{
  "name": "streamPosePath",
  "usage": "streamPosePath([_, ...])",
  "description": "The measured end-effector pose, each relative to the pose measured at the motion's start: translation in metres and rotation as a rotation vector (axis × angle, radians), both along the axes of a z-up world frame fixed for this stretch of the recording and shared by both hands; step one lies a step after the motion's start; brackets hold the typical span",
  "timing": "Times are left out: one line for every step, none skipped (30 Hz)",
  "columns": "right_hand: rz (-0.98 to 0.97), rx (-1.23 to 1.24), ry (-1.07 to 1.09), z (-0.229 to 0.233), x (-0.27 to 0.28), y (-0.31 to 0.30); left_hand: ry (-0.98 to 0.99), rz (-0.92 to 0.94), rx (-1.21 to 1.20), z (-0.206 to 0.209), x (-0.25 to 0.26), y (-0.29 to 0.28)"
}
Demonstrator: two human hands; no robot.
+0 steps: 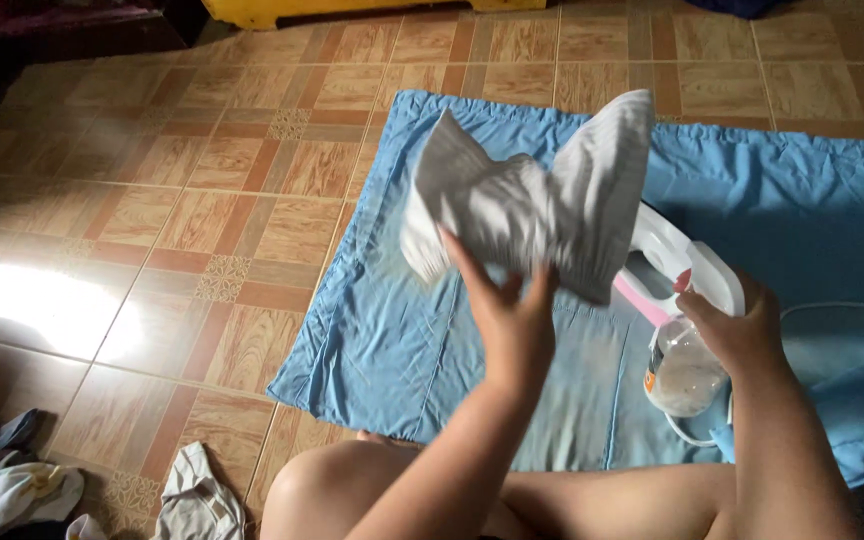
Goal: Ironing small items of clothing on a cloth spread on the floor using a spray bottle and an iron.
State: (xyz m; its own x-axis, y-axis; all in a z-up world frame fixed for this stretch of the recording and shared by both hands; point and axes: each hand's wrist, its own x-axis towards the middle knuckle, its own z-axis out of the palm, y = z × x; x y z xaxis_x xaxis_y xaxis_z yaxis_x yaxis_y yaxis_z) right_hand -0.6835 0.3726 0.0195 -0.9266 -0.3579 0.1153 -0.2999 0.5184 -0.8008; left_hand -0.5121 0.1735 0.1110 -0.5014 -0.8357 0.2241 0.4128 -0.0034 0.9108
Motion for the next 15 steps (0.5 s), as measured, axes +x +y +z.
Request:
streamPosePath([0.001,0.005,-0.007,-0.001,0.001,-0.001,-0.007,0.001,0.005,-0.042,0.013,0.012])
streamPosePath([0.06,-0.01,0.029,-0.002,0.002,-0.002,-0.363,-0.101,-0.135,-0.084,0.027,0.025])
streamPosePath([0.119,-0.025,0.064,-0.003,0.003,-0.004,-0.721,-0.205,-0.272,-0.126,0.041,0.038])
streamPosePath([0.122,-0.022,0.06,-0.006,0.007,-0.008,-0.724,-0.204,-0.268,-0.148,0.048,0.048])
streamPosePath([0.185,-0.025,0.073,-0.009,0.011,-0.013,-1.012,-0.531,-0.341,-0.17,0.055,0.058])
streamPosePath([0.247,-0.028,0.088,-0.011,0.014,-0.019,-1.286,-0.87,-0.408,-0.192,0.061,0.067])
streamPosePath([0.248,-0.024,0.086,-0.009,0.023,-0.027,-1.286,-0.872,-0.405,-0.174,0.064,0.059])
streamPosePath([0.328,-0.028,0.027,-0.007,0.029,-0.036,-1.25,-0.895,-0.4,-0.156,0.065,0.051])
streamPosePath([0.408,-0.032,-0.033,-0.003,0.036,-0.045,-1.214,-0.917,-0.395,-0.138,0.066,0.043])
streamPosePath([0.41,-0.03,-0.032,0.001,0.041,-0.052,-1.213,-0.917,-0.393,-0.14,0.064,0.032])
streamPosePath([0.44,0.007,-0.069,0.005,0.047,-0.06,-1.146,-0.673,-0.445,-0.143,0.062,0.021])
streamPosePath([0.468,0.046,-0.102,0.009,0.05,-0.067,-1.067,-0.432,-0.491,-0.146,0.057,0.011])
streamPosePath([0.467,0.048,-0.098,0.002,0.042,-0.068,-1.062,-0.431,-0.49,-0.142,0.053,0.004])
streamPosePath([0.401,0.141,-0.058,-0.005,0.036,-0.068,-1.131,-0.403,-0.45,-0.138,0.052,0.0])
streamPosePath([0.335,0.233,-0.016,-0.012,0.031,-0.068,-1.2,-0.374,-0.409,-0.134,0.051,-0.005])
